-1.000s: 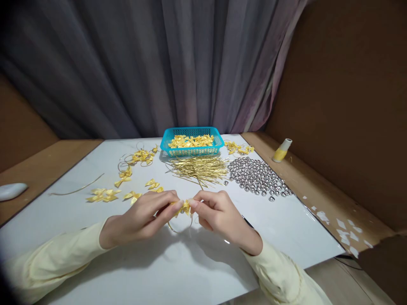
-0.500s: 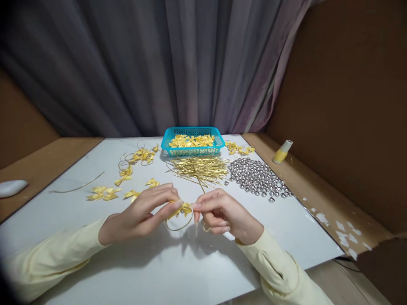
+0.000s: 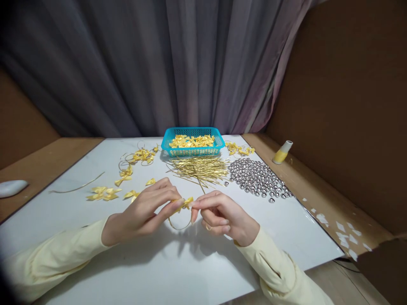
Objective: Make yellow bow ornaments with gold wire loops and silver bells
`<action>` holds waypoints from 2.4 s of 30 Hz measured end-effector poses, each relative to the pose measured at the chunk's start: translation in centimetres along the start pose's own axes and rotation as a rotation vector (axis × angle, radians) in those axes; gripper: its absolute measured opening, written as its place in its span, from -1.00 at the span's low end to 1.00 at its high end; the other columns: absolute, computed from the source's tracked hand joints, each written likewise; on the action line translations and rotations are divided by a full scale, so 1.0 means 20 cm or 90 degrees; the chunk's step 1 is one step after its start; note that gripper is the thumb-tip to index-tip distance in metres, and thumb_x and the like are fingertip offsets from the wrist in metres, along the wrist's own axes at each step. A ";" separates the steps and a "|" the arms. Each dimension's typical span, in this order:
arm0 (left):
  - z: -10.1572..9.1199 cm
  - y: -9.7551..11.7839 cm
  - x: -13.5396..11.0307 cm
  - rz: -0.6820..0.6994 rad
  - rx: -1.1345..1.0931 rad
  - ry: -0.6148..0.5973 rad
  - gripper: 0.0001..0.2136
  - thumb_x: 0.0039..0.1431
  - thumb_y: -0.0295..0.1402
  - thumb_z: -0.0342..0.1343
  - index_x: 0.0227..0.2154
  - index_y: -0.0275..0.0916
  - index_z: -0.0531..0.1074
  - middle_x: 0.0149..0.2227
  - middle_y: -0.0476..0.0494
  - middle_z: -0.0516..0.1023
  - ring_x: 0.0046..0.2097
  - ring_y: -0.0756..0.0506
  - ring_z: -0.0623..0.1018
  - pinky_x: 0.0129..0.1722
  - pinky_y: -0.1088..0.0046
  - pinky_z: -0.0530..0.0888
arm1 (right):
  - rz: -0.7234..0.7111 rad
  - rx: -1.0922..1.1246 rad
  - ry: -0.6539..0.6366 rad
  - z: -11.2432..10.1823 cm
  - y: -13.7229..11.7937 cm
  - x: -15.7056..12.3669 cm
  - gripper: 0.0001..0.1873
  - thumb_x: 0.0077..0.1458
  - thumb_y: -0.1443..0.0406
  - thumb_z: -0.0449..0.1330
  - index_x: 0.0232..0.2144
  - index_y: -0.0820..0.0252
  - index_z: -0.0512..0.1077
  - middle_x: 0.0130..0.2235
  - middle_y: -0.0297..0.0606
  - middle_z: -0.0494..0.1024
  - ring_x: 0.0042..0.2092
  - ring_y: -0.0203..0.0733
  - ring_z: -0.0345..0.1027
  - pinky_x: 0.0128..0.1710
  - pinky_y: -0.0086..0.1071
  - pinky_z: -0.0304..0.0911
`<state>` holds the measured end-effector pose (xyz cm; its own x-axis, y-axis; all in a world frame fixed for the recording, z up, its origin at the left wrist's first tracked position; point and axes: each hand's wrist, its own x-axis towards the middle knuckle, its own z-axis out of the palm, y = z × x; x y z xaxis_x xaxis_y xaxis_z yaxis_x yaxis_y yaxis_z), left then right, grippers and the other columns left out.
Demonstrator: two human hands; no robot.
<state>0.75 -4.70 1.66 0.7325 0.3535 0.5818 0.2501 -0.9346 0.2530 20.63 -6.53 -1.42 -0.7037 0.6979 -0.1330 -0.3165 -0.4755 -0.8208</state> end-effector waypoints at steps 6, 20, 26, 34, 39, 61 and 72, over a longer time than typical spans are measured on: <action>0.01 0.00 0.00 0.018 -0.003 0.072 -0.86 0.17 -0.56 -0.07 -0.47 -0.26 0.27 -0.54 -0.06 0.40 -0.47 -0.02 0.22 -0.42 0.40 0.25 | 0.018 0.010 -0.037 0.00 0.03 0.03 -0.80 0.03 0.33 0.13 -0.51 0.38 0.47 -0.86 -0.59 0.03 -0.82 -0.54 -0.24 -0.83 -0.61 -0.24; 0.02 0.02 0.00 -0.004 0.060 0.103 -0.84 0.16 -0.56 -0.10 -0.47 -0.26 0.31 -0.58 -0.05 0.40 -0.49 -0.03 0.23 -0.46 0.41 0.25 | -0.007 -0.203 0.008 0.10 0.00 -0.02 -0.77 0.11 0.23 0.12 -0.22 0.26 0.33 -0.40 -0.23 0.53 -0.50 -0.36 0.39 -0.70 -0.60 0.11; 0.02 0.02 0.00 -0.005 0.057 0.131 -0.85 0.15 -0.60 -0.07 -0.46 -0.28 0.30 -0.56 -0.05 0.37 -0.48 -0.02 0.23 -0.44 0.41 0.24 | -0.099 -0.268 0.104 0.11 -0.01 -0.05 -0.69 0.16 0.27 0.05 -0.05 0.12 0.13 -0.04 -0.13 0.40 -0.19 -0.22 0.42 -0.43 -0.41 0.36; 0.04 0.02 0.01 -0.044 0.053 0.161 -0.85 0.17 -0.57 -0.05 -0.49 -0.29 0.28 -0.56 -0.03 0.33 -0.46 -0.01 0.22 -0.43 0.43 0.23 | -0.434 -0.632 0.466 0.11 0.03 -0.04 -0.84 0.17 0.29 0.01 -0.20 0.14 0.32 -0.16 -0.17 0.43 -0.22 -0.18 0.35 -0.42 -0.37 0.27; 0.06 0.01 0.02 -0.084 0.070 0.169 -0.83 0.19 -0.53 -0.05 -0.52 -0.29 0.26 -0.55 -0.03 0.30 -0.44 -0.01 0.24 -0.42 0.43 0.23 | -0.730 -0.862 0.525 0.20 0.05 -0.10 -0.79 0.03 0.44 0.10 -0.25 0.15 0.40 -0.22 -0.17 0.41 -0.15 -0.07 0.27 -0.12 -0.10 0.16; 0.10 0.01 0.02 -0.106 0.089 0.162 -0.79 0.23 -0.49 -0.11 -0.53 -0.26 0.23 -0.55 -0.04 0.30 -0.43 -0.03 0.25 -0.42 0.41 0.24 | -0.544 -1.210 0.783 0.28 0.10 0.04 -0.89 0.04 0.35 0.15 -0.41 0.22 0.49 -0.44 -0.22 0.47 -0.29 -0.06 0.24 -0.25 -0.20 -0.01; 0.10 0.01 0.01 -0.117 0.069 0.163 -0.80 0.23 -0.49 -0.11 -0.52 -0.27 0.24 -0.54 -0.03 0.29 -0.43 -0.03 0.24 -0.42 0.40 0.23 | -0.574 -1.122 0.726 0.23 0.10 0.05 -0.86 0.05 0.33 0.17 -0.53 0.19 0.44 -0.48 -0.31 0.44 -0.35 -0.17 0.21 -0.33 -0.29 -0.03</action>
<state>2.24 -4.85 0.22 0.4888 0.5023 0.7133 0.4395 -0.8480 0.2961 16.37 -9.16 -0.64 -0.0163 0.6077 0.7940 0.8936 0.3652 -0.2612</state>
